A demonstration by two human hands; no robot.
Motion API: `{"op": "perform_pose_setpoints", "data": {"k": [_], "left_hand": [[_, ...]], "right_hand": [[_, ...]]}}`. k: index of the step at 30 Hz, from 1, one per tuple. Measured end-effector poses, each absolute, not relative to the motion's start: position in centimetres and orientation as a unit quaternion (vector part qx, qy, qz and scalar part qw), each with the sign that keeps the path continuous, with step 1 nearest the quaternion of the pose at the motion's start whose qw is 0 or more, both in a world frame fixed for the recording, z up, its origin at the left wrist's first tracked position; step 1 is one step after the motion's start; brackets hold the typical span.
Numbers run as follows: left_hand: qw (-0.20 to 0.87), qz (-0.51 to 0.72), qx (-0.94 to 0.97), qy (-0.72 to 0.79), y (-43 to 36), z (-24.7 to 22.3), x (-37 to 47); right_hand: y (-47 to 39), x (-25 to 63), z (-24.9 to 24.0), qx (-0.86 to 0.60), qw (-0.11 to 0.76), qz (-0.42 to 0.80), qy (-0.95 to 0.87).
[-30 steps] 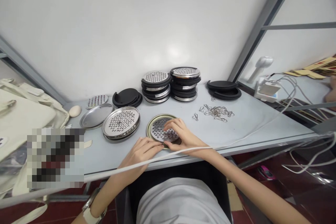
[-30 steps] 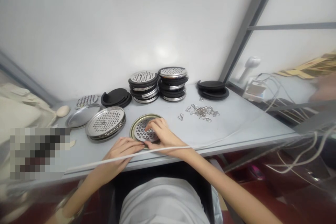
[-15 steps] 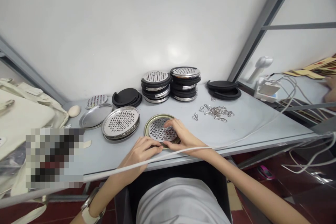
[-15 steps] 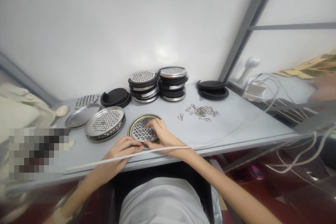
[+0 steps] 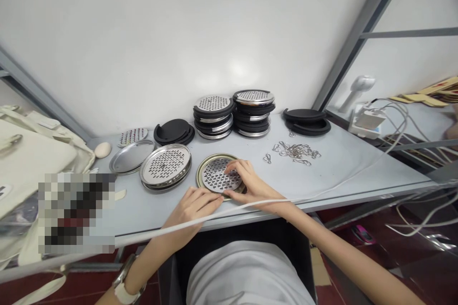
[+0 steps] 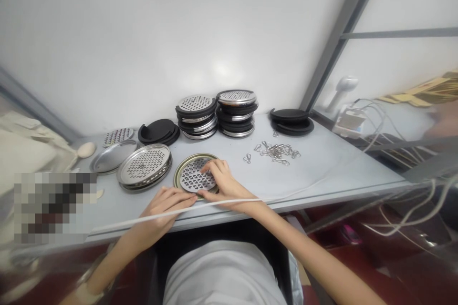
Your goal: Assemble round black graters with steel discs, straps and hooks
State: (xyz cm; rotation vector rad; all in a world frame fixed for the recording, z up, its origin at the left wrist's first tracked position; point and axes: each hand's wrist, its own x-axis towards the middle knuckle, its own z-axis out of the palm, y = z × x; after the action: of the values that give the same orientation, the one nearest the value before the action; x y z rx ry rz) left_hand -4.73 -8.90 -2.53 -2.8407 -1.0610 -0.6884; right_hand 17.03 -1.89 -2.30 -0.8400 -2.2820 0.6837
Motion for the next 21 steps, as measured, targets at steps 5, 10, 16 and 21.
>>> {"op": "perform_pose_setpoints", "data": {"k": [5,10,16,21], "left_hand": [[0.053,-0.236,-0.904,-0.353,-8.96,-2.56,-4.61],[0.029,-0.231,-0.906,-0.354,-8.88,-2.58,-4.7],[0.014,-0.229,-0.904,-0.361,-8.84,-2.72,-4.87],[0.006,-0.227,-0.9,-0.371,-8.76,-2.96,-4.93]], "right_hand": [[-1.67,17.16,-2.74,-0.328,0.309,0.267,-0.852],[-1.71,17.3,-2.86,-0.332,0.298,0.273,-0.852],[-1.97,17.28,-2.43,-0.321,0.277,0.231,-0.876],[-1.92,17.34,-2.38,-0.308,0.267,0.207,-0.889]]}}
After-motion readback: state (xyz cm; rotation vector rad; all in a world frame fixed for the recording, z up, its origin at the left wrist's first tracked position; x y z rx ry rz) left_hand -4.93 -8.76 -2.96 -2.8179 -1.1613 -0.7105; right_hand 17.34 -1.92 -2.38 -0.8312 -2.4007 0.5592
